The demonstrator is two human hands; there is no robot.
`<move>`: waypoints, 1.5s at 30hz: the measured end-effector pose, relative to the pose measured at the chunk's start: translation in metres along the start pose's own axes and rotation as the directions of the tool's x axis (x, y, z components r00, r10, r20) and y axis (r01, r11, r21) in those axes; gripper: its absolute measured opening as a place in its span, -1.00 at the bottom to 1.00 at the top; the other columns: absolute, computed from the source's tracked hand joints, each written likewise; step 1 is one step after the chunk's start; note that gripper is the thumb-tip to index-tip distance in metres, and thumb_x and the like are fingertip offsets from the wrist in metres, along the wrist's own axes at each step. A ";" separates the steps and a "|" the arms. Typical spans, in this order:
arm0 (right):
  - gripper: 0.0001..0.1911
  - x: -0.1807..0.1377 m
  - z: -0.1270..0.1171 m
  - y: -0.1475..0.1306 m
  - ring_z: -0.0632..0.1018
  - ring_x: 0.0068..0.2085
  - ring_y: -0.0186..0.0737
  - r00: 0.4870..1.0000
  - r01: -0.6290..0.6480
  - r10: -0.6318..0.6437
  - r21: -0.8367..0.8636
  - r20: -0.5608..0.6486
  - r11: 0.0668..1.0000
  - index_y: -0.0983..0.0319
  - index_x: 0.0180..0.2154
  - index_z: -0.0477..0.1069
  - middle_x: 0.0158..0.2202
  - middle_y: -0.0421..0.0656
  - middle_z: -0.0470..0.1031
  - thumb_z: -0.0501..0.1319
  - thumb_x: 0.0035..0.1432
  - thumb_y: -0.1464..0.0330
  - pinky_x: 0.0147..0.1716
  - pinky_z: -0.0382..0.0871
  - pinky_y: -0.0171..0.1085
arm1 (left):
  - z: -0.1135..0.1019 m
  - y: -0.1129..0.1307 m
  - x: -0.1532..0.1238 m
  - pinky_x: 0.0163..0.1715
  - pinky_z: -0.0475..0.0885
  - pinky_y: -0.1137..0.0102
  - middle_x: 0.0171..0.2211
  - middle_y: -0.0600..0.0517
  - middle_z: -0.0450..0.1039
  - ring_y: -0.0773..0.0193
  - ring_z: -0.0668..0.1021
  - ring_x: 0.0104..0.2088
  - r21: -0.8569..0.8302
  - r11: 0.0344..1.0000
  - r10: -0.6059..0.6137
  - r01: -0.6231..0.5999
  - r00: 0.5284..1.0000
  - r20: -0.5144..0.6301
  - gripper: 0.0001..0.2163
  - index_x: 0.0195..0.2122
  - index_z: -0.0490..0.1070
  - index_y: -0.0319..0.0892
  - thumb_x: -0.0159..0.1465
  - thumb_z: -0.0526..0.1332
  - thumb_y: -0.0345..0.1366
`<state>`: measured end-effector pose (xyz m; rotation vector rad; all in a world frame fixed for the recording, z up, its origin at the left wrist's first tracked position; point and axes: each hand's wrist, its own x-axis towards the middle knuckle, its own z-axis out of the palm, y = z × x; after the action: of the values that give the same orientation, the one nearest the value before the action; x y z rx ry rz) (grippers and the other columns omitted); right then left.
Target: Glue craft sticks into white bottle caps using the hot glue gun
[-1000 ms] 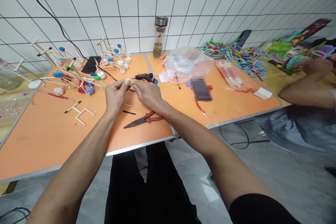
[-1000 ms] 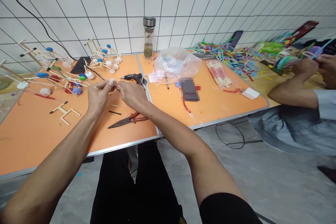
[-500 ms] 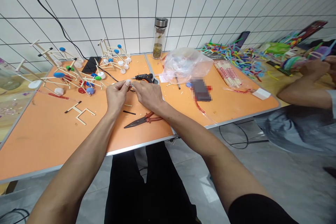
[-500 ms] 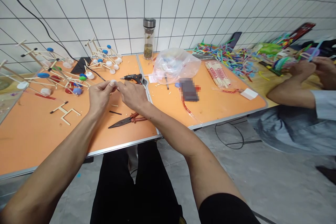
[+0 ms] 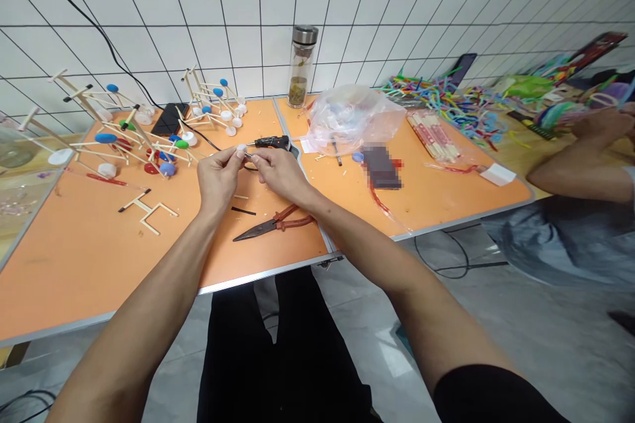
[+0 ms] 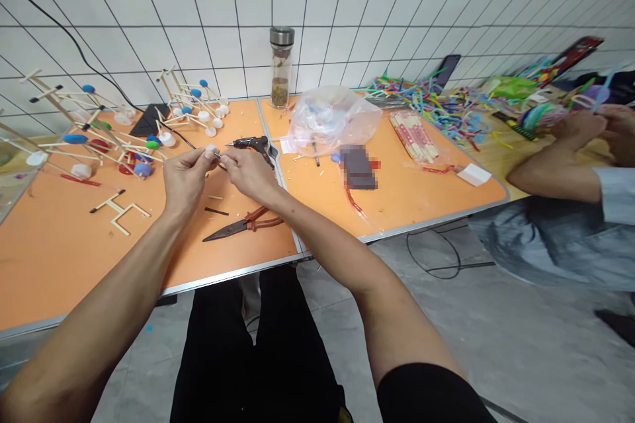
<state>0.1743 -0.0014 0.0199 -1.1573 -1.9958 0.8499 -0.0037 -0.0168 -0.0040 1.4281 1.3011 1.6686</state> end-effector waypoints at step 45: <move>-0.55 -0.008 0.003 0.004 0.67 0.07 0.06 0.970 0.125 -0.219 -0.552 -0.108 0.825 0.17 0.14 0.61 0.14 0.03 0.75 0.00 0.73 0.12 -0.21 0.33 -0.17 | 0.002 -0.001 0.014 0.21 0.69 0.33 -0.10 -0.08 0.84 0.23 0.84 -0.05 -0.547 0.698 -0.467 0.462 0.873 0.141 -0.93 -0.12 0.72 -0.18 0.51 0.42 -0.34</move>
<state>0.1768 -0.0081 0.0136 -1.2679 -2.2224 0.0720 -0.0052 -0.0038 0.0007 0.6591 0.9361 1.5180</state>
